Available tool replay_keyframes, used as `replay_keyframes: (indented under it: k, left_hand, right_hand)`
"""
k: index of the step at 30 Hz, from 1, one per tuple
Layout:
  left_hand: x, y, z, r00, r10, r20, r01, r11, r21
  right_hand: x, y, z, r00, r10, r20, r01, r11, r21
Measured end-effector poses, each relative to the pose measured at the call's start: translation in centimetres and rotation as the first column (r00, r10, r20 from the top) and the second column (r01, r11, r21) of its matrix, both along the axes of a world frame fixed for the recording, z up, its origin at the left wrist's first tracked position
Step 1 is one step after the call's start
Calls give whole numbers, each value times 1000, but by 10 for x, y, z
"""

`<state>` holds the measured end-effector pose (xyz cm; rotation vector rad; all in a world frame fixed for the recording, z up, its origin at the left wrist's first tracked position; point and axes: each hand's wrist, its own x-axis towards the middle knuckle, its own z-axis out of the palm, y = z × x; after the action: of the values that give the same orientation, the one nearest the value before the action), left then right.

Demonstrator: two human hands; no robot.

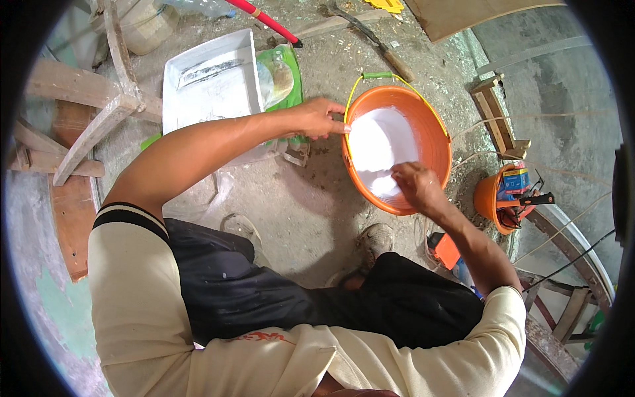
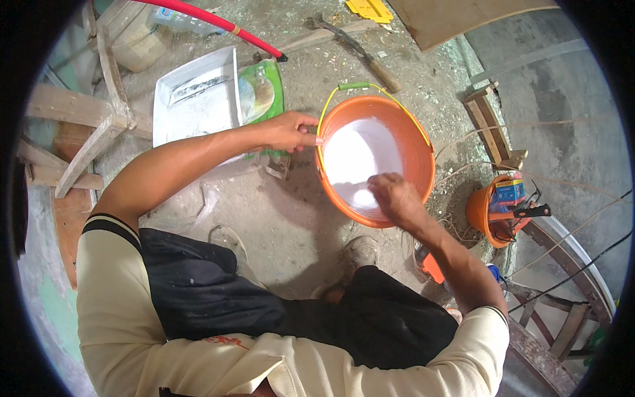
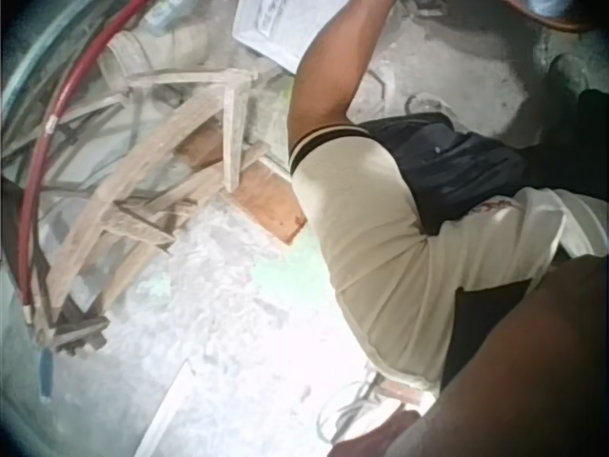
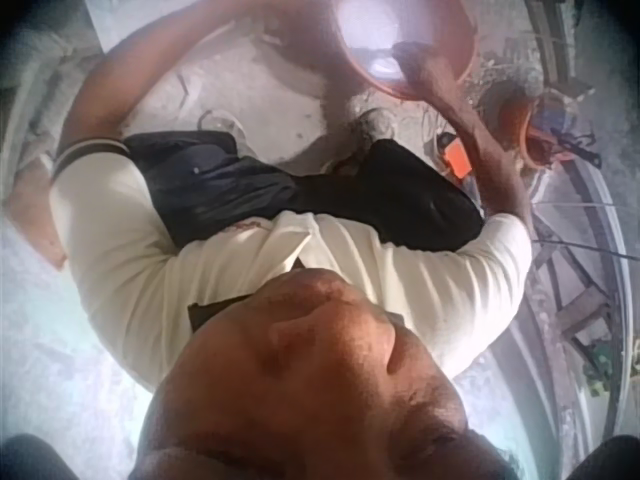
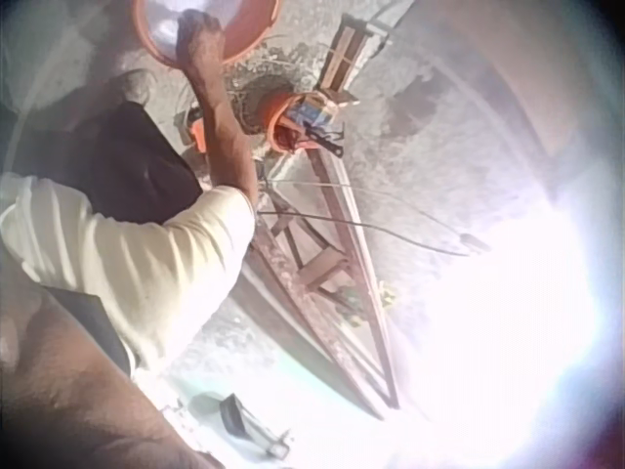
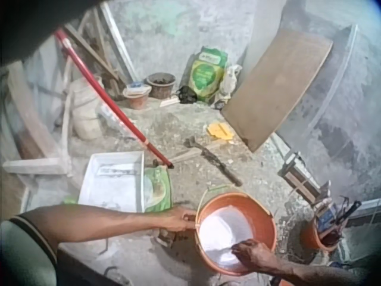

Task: The person stirs a white liquid in an orange bucket using a flat tool. They hold the bucket with one hand and mix continuously with the other, then set the bucket down and pick up a red hose.

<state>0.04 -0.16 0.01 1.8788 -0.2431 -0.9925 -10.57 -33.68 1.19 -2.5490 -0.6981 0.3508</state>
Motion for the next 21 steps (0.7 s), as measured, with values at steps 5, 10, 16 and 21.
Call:
replay_keyframes:
  k: [5, 10, 16, 21]
  left_hand:
    - [2, 2, -12, 1000, 10, 22, -10, 1000, -9]
    - [1, -1, 1, 1000, 4, -13, -4, 1000, 1]
    - [0, 1, -1, 1000, 0, -13, 0, 1000, 5]
    - [1, 1, -2, 1000, -3, -10, 3, 1000, 2]
  right_hand:
    - [12, 35, 7, 967, -139, -214, 170, 977, 130]
    - [73, 13, -14, 988, -150, 43, 141, 975, 174]
    - [33, -14, -2, 995, -28, 97, 27, 1000, 7]
    - [-2, 29, 6, 978, -130, -164, 146, 985, 89]
